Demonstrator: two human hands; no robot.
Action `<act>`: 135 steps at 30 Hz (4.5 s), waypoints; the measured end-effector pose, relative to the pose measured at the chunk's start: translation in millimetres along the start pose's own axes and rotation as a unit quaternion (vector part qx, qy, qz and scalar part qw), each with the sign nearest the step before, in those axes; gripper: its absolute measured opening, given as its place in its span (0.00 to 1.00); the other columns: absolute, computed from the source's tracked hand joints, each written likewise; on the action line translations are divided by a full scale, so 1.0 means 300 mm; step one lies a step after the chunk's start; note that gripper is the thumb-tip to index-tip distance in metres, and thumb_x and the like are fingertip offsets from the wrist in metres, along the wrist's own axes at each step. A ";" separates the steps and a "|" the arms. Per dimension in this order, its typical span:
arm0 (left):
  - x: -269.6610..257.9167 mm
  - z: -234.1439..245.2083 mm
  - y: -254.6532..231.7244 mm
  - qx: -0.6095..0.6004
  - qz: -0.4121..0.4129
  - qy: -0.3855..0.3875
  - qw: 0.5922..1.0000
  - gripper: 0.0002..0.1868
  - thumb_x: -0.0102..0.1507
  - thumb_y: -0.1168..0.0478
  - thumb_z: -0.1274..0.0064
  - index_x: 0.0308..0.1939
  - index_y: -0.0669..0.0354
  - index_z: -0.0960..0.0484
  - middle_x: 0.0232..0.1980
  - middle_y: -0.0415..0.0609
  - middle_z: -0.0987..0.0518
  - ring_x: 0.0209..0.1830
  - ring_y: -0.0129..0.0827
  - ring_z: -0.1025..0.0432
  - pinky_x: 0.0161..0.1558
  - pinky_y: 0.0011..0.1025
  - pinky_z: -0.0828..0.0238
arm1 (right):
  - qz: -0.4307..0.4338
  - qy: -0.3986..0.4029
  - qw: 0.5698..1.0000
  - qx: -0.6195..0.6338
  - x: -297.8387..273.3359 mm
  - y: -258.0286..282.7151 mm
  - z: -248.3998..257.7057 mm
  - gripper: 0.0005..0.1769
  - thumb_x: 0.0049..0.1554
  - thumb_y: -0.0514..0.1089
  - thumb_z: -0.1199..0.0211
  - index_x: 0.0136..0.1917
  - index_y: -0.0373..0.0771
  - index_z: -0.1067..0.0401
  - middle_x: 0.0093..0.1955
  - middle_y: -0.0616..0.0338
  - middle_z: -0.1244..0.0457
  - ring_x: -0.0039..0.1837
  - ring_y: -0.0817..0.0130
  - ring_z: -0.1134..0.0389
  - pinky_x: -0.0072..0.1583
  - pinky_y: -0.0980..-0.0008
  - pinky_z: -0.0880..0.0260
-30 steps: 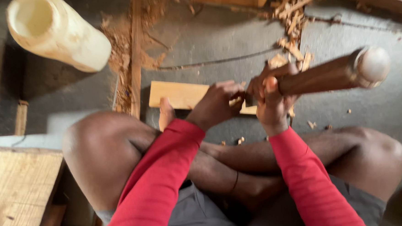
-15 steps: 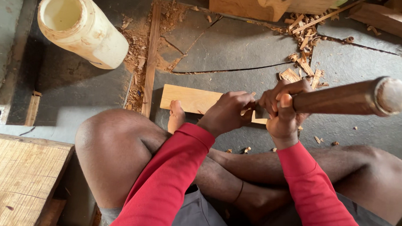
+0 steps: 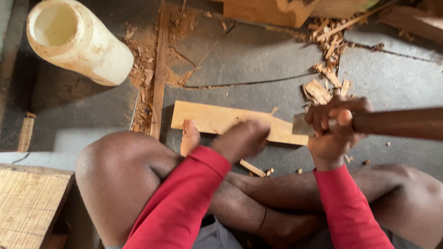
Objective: The person sits on the floor and carves a small piece of wood using a chisel and a wooden mallet. They strike the chisel repeatedly to shape the wood, then switch to using the chisel by hand for finer details. The person also moves a plastic container aside during the process.
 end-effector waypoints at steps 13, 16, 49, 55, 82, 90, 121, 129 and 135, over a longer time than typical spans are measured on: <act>-0.069 -0.121 -0.085 -0.036 -0.032 0.146 0.988 0.05 0.55 0.67 0.40 0.34 0.55 0.14 0.36 0.53 0.16 0.38 0.44 0.19 0.42 0.41 0.23 | -0.041 -0.002 0.999 0.008 -0.012 0.034 0.002 0.24 0.67 0.58 0.35 0.47 0.41 0.42 0.27 0.64 0.51 0.24 0.79 0.54 0.31 0.72 0.50; -0.001 0.005 -0.061 -0.180 -0.008 0.051 0.982 0.06 0.55 0.68 0.38 0.36 0.59 0.15 0.37 0.52 0.14 0.39 0.37 0.17 0.44 0.34 0.21 | -0.039 -0.006 0.999 0.012 -0.010 0.048 0.012 0.24 0.67 0.58 0.36 0.45 0.40 0.42 0.27 0.64 0.51 0.24 0.79 0.54 0.31 0.72 0.50; 0.036 0.102 -0.100 -0.180 -0.029 -0.083 0.980 0.09 0.58 0.71 0.38 0.42 0.65 0.18 0.43 0.54 0.16 0.43 0.40 0.18 0.46 0.35 0.22 | -0.034 0.028 0.999 0.016 -0.030 0.036 -0.078 0.24 0.67 0.59 0.37 0.46 0.41 0.43 0.27 0.64 0.50 0.24 0.79 0.54 0.31 0.73 0.48; 0.036 0.100 -0.093 -0.188 -0.029 -0.087 0.978 0.09 0.57 0.72 0.39 0.41 0.64 0.18 0.42 0.54 0.16 0.42 0.40 0.18 0.45 0.34 0.22 | -0.030 0.023 0.999 0.017 -0.027 0.045 -0.082 0.24 0.68 0.59 0.38 0.47 0.41 0.44 0.28 0.64 0.50 0.24 0.79 0.54 0.31 0.73 0.49; 0.005 0.148 -0.117 -0.171 -0.057 -0.117 0.977 0.12 0.59 0.70 0.39 0.47 0.64 0.16 0.44 0.56 0.15 0.44 0.44 0.17 0.45 0.35 0.21 | -0.032 0.049 0.998 -0.008 -0.026 0.018 -0.102 0.24 0.68 0.60 0.38 0.48 0.42 0.42 0.29 0.63 0.49 0.25 0.79 0.53 0.32 0.72 0.43; 0.009 0.140 -0.119 -0.150 -0.058 -0.122 0.979 0.10 0.60 0.69 0.39 0.46 0.63 0.16 0.42 0.57 0.16 0.41 0.47 0.19 0.42 0.38 0.22 | -0.028 0.042 0.999 -0.019 -0.029 0.017 -0.098 0.24 0.67 0.60 0.37 0.47 0.41 0.41 0.28 0.64 0.49 0.24 0.79 0.52 0.30 0.73 0.44; -0.008 0.129 -0.130 -0.158 -0.116 -0.148 0.969 0.12 0.61 0.73 0.46 0.48 0.63 0.19 0.43 0.57 0.19 0.44 0.51 0.22 0.44 0.38 0.24 | -0.006 0.053 0.998 -0.035 -0.009 0.041 -0.129 0.22 0.68 0.59 0.38 0.48 0.42 0.41 0.29 0.65 0.49 0.25 0.81 0.53 0.31 0.74 0.45; 0.008 0.111 -0.119 -0.150 -0.098 -0.140 0.974 0.05 0.64 0.70 0.44 0.44 0.64 0.18 0.40 0.58 0.19 0.41 0.51 0.22 0.43 0.39 0.25 | -0.003 0.069 0.997 -0.036 -0.022 0.012 -0.130 0.22 0.68 0.58 0.38 0.46 0.40 0.40 0.30 0.66 0.49 0.25 0.82 0.53 0.29 0.76 0.47; -0.002 0.126 -0.146 -0.152 -0.103 -0.144 0.972 0.11 0.63 0.73 0.46 0.49 0.64 0.18 0.43 0.58 0.18 0.44 0.51 0.22 0.44 0.39 0.24 | 0.035 0.067 0.996 -0.040 0.004 0.040 -0.136 0.22 0.67 0.58 0.39 0.45 0.40 0.39 0.29 0.66 0.48 0.24 0.83 0.52 0.27 0.75 0.42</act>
Point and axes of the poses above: each hand's wrist, its own x-axis towards the middle knuckle, its own z-axis out of the back of the hand, y = z × x, the point moved 8 cm from there along x, towards the middle knuckle
